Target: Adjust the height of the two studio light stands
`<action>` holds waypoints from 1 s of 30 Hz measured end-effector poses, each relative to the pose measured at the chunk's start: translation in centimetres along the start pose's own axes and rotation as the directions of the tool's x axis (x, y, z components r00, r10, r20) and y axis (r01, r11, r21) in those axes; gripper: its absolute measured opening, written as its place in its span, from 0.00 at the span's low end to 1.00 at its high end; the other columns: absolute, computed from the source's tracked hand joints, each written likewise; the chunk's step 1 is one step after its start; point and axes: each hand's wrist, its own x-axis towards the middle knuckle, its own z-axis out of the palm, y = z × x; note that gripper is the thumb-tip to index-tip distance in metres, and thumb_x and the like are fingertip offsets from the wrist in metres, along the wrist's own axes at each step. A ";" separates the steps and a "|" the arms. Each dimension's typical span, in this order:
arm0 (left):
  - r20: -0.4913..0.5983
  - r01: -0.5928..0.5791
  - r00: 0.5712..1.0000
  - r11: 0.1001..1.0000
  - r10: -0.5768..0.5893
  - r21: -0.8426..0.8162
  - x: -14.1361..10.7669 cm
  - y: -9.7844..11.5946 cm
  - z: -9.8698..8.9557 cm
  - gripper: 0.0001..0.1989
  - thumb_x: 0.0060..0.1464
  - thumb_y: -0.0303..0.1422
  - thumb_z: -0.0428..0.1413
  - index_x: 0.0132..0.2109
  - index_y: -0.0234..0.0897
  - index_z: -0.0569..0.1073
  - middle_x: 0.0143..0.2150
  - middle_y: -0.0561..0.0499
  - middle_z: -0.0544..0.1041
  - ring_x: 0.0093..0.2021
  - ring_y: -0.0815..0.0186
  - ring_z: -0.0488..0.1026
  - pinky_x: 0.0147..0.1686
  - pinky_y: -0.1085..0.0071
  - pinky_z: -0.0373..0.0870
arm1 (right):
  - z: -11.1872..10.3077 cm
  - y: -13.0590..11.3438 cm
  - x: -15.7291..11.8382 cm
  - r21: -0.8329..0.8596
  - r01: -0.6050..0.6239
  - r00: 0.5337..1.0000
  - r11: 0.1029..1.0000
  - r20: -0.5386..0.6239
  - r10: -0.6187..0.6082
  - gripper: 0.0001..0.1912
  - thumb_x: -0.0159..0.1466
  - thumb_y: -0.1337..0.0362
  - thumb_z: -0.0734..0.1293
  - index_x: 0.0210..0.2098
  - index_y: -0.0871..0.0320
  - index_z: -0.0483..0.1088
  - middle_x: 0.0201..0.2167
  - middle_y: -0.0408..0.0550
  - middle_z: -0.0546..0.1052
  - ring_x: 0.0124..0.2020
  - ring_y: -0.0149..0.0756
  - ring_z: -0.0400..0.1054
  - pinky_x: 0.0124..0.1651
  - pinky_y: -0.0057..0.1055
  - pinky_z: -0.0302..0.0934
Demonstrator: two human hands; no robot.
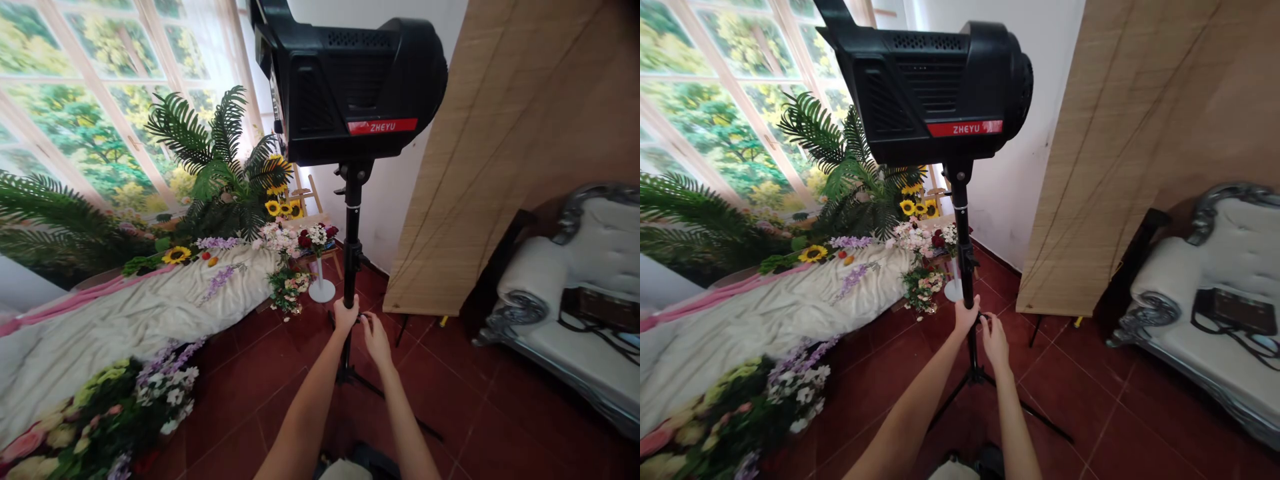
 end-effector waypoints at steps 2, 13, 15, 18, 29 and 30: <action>0.004 0.004 1.000 1.000 -0.004 -0.015 0.0 0.0 0.0 0.23 0.48 0.50 0.53 0.22 0.33 0.69 0.19 0.49 0.71 0.21 0.69 0.68 0.20 0.75 0.63 | 0.4 0.0 0.0 -0.104 0.004 0.999 0.995 -0.036 -0.008 0.25 0.64 0.46 0.51 0.46 0.57 0.67 0.43 0.54 0.73 0.44 0.43 0.67 0.44 0.36 0.61; 0.034 0.006 0.999 0.997 -0.003 -0.077 -0.7 0.8 -0.4 0.23 0.47 0.52 0.53 0.24 0.34 0.67 0.19 0.52 0.68 0.18 0.71 0.65 0.18 0.76 0.62 | 0.4 -0.9 1.1 -0.277 -0.176 0.984 0.945 -0.017 0.178 0.35 0.64 0.42 0.46 0.49 0.55 0.72 0.38 0.57 0.77 0.37 0.46 0.72 0.36 0.34 0.60; 0.022 -0.012 1.000 0.996 0.015 -0.088 -0.8 1.0 -0.4 0.22 0.47 0.52 0.53 0.27 0.34 0.68 0.20 0.53 0.68 0.19 0.71 0.65 0.20 0.76 0.62 | 0.2 -1.1 1.3 -0.289 -0.214 0.974 0.933 0.005 0.225 0.35 0.64 0.42 0.46 0.48 0.55 0.72 0.39 0.57 0.77 0.38 0.46 0.72 0.38 0.33 0.60; -0.006 -0.055 0.999 0.996 0.054 -0.070 -0.8 1.1 -0.4 0.20 0.49 0.50 0.53 0.32 0.36 0.69 0.23 0.54 0.69 0.22 0.71 0.66 0.25 0.75 0.65 | 0.0 -1.3 1.6 -0.322 -0.262 0.956 0.910 0.045 0.291 0.35 0.64 0.42 0.45 0.47 0.54 0.73 0.40 0.57 0.77 0.41 0.47 0.71 0.40 0.33 0.59; -0.045 -0.107 0.993 0.994 0.107 0.006 -1.3 1.5 -0.3 0.14 0.52 0.42 0.52 0.40 0.37 0.71 0.30 0.51 0.73 0.28 0.68 0.71 0.34 0.72 0.68 | -1.1 -1.3 2.2 -0.357 -0.237 0.931 0.903 0.183 0.317 0.37 0.63 0.41 0.43 0.45 0.54 0.73 0.40 0.57 0.76 0.43 0.47 0.69 0.42 0.35 0.59; -0.049 -0.101 0.994 0.995 0.102 0.007 -1.3 1.4 -0.3 0.14 0.52 0.42 0.52 0.40 0.37 0.71 0.30 0.51 0.73 0.28 0.68 0.71 0.34 0.72 0.68 | -1.3 -1.3 2.3 -0.360 -0.231 0.928 0.904 0.197 0.316 0.37 0.63 0.41 0.43 0.44 0.54 0.73 0.40 0.57 0.76 0.43 0.47 0.69 0.42 0.35 0.59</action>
